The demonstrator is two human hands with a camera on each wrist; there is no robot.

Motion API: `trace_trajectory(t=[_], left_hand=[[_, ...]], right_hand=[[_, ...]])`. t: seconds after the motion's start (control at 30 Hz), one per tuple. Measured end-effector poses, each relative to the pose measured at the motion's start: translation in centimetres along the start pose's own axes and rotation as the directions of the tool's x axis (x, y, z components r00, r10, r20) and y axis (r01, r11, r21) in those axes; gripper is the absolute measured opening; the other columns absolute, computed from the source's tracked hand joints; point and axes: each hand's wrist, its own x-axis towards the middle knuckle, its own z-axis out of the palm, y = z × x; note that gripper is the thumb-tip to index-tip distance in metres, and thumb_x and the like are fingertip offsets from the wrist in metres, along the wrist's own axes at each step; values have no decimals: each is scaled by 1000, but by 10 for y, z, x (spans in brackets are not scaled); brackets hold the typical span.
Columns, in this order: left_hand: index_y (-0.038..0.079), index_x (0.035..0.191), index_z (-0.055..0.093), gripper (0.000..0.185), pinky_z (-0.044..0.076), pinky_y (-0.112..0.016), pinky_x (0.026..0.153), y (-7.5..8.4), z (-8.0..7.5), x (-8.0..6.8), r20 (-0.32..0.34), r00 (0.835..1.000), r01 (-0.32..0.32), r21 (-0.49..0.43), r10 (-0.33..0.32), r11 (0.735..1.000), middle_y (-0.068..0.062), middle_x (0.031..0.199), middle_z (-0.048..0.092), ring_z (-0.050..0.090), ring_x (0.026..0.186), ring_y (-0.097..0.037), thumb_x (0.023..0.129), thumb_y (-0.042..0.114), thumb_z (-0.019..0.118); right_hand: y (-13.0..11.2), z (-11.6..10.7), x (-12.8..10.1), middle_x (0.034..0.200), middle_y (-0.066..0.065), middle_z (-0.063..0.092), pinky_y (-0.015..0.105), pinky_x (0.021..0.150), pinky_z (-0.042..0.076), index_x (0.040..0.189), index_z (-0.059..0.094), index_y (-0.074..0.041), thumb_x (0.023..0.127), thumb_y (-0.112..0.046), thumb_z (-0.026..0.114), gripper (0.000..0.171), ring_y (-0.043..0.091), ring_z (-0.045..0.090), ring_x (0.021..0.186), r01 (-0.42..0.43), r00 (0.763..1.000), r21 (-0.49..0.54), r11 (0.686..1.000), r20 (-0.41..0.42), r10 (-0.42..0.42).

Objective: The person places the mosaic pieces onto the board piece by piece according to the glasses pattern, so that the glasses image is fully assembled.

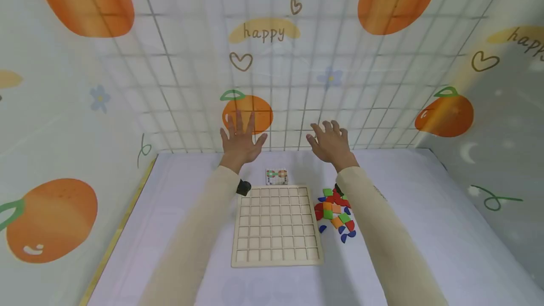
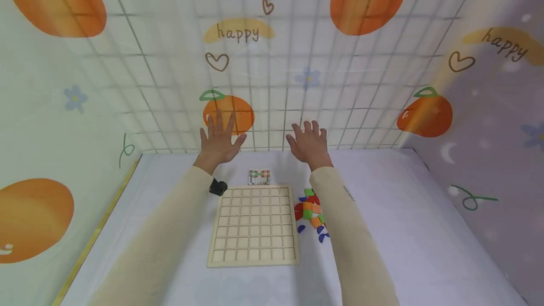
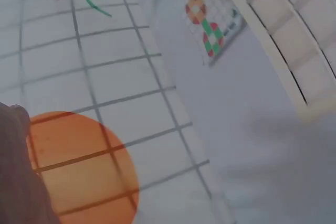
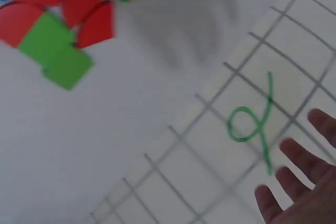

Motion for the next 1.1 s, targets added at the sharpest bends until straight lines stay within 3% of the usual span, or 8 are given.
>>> trace_trajectory(t=[0.17, 0.23, 0.37, 0.57, 0.63, 0.73, 0.97, 1.1], left_hand=[[29, 156, -12, 74, -7, -64, 112, -18, -4, -33, -19, 991, -133, 72, 135, 988, -13, 160, -24, -22, 144, -37, 100, 63, 23], [27, 158, -8, 76, -4, -65, 112, -25, 3, -54, 20, 983, -184, 69, 183, 981, -14, 162, -18, -17, 146, -38, 100, 61, 29], [22, 159, -1, 78, 2, -66, 112, -41, 37, -104, 171, 952, -254, -15, 253, 967, -16, 163, -10, -8, 147, -41, 100, 59, 36], [20, 159, 6, 98, 2, -67, 112, -63, 81, -162, 360, 896, -230, -125, 260, 965, -19, 163, -4, -5, 147, -41, 88, 69, 53], [20, 159, 8, 105, 1, -66, 112, -67, 89, -171, 376, 890, -230, -122, 259, 966, -18, 163, -4, -6, 147, -40, 82, 72, 57], [19, 159, 13, 108, -2, -65, 112, -71, 95, -177, 347, 899, -228, -150, 267, 962, -19, 163, -2, -6, 147, -39, 79, 73, 61], [19, 159, 15, 106, -4, -65, 112, -73, 100, -178, 317, 908, -232, -168, 275, 958, -18, 163, -2, -7, 147, -39, 79, 75, 58], [19, 159, 14, 106, -4, -64, 112, -75, 104, -177, 296, 914, -239, -159, 277, 958, -16, 163, -2, -7, 147, -38, 80, 75, 57]], right_hand=[[40, 26, -30, 123, 19, 57, 61, 93, 40, 126, 66, -8, 99, -34, 58, 38, 42, 46, 117, 86, 996, -41, 995, 39, -85], [53, 43, -43, 111, 17, 61, 59, 88, 45, 114, 72, -6, 94, -31, 66, 32, 39, 52, 106, 78, 995, -46, 996, 63, -75], [69, 75, -68, 94, 9, 63, 52, 82, 49, 102, 78, -9, 90, -30, 72, 25, 32, 53, 93, 39, 992, -32, 999, 119, -35], [75, 96, -89, 85, 5, 63, 43, 72, 50, 96, 79, -9, 86, -27, 77, 21, 26, 52, 81, 2, 999, 26, 1000, 51, -3], [74, 98, -91, 87, 6, 63, 43, 70, 51, 97, 79, -8, 85, -26, 78, 21, 26, 53, 80, -10, 1000, 66, 998, 29, 8], [68, 100, -91, 89, 6, 66, 44, 69, 51, 98, 79, -9, 85, -27, 78, 22, 27, 55, 81, -44, 999, 111, 993, 30, 41], [54, 99, -86, 82, 2, 66, 42, 71, 51, 95, 72, -8, 88, -22, 75, 16, 24, 56, 77, -151, 986, 210, 966, 100, 133], [46, 93, -84, 85, 3, 64, 35, 68, 53, 99, 67, -8, 91, -14, 71, 11, 20, 57, 73, -131, 990, 338, 932, 98, 104]])
